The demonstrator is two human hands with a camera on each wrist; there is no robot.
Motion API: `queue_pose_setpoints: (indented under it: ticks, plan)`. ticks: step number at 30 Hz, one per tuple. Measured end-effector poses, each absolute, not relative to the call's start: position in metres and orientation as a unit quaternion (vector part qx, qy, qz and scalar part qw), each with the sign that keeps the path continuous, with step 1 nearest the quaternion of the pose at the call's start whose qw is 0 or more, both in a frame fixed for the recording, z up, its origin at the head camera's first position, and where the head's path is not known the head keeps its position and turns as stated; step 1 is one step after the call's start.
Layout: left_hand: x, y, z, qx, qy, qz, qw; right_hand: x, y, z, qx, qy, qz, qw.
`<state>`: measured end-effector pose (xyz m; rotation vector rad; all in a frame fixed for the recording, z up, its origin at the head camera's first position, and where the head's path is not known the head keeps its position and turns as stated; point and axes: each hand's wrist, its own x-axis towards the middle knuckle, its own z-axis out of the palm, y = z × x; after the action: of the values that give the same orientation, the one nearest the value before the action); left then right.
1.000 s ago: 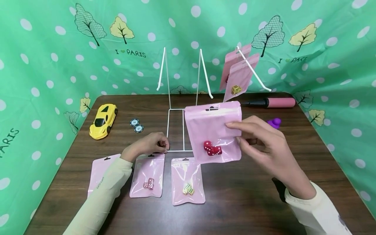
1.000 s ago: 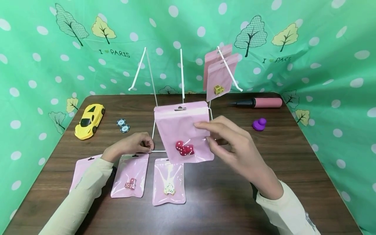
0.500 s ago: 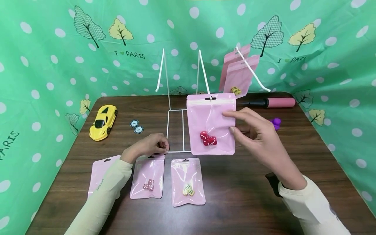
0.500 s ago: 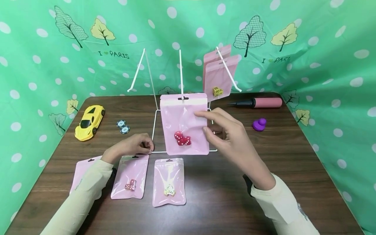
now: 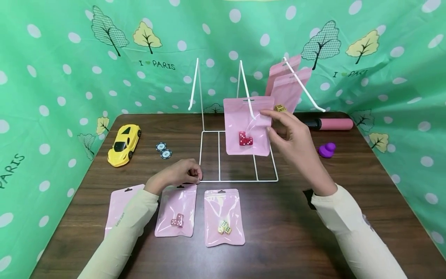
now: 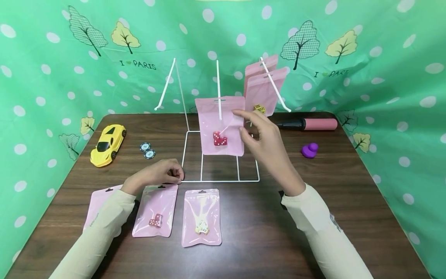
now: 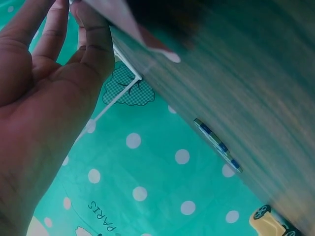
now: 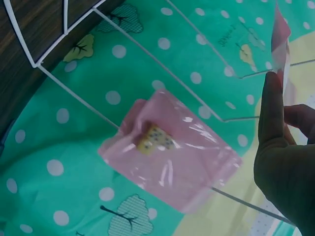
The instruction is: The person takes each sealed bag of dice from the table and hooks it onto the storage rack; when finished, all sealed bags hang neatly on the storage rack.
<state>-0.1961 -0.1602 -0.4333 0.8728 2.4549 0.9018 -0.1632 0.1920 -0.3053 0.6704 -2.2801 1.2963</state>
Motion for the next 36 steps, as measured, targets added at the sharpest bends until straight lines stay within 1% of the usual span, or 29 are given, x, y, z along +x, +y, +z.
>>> queue_pose_setpoints:
  ticks: [11, 16, 19, 24, 29, 32, 36]
  plan:
    - [-0.196, -0.158, -0.433, 0.314, 0.874, 0.319, 0.191, -0.214, 0.18, -0.307, 0.208, -0.832, 0.467, 0.214]
    - [-0.195, -0.157, -0.432, 0.308, 0.876, 0.317, 0.195, -0.23, 0.179, -0.303, 0.199, -0.837, 0.461, 0.217]
    - [-0.195, -0.158, -0.433, 0.31, 0.875, 0.318, 0.192, -0.236, 0.178, -0.301, 0.198, -0.836, 0.467, 0.209]
    - [-0.194, -0.157, -0.433, 0.315, 0.874, 0.319, 0.188, -0.238, 0.18, -0.302, 0.198, -0.833, 0.48, 0.191]
    - [-0.196, -0.156, -0.433, 0.317, 0.874, 0.316, 0.187, -0.233, 0.191, -0.305, 0.197, -0.826, 0.496, 0.18]
    - [-0.197, -0.156, -0.433, 0.314, 0.873, 0.318, 0.194, -0.228, 0.201, -0.307, 0.202, -0.802, 0.533, 0.179]
    - [-0.198, -0.159, -0.432, 0.322, 0.87, 0.316, 0.199, -0.22, 0.217, -0.31, 0.213, -0.733, 0.623, 0.17]
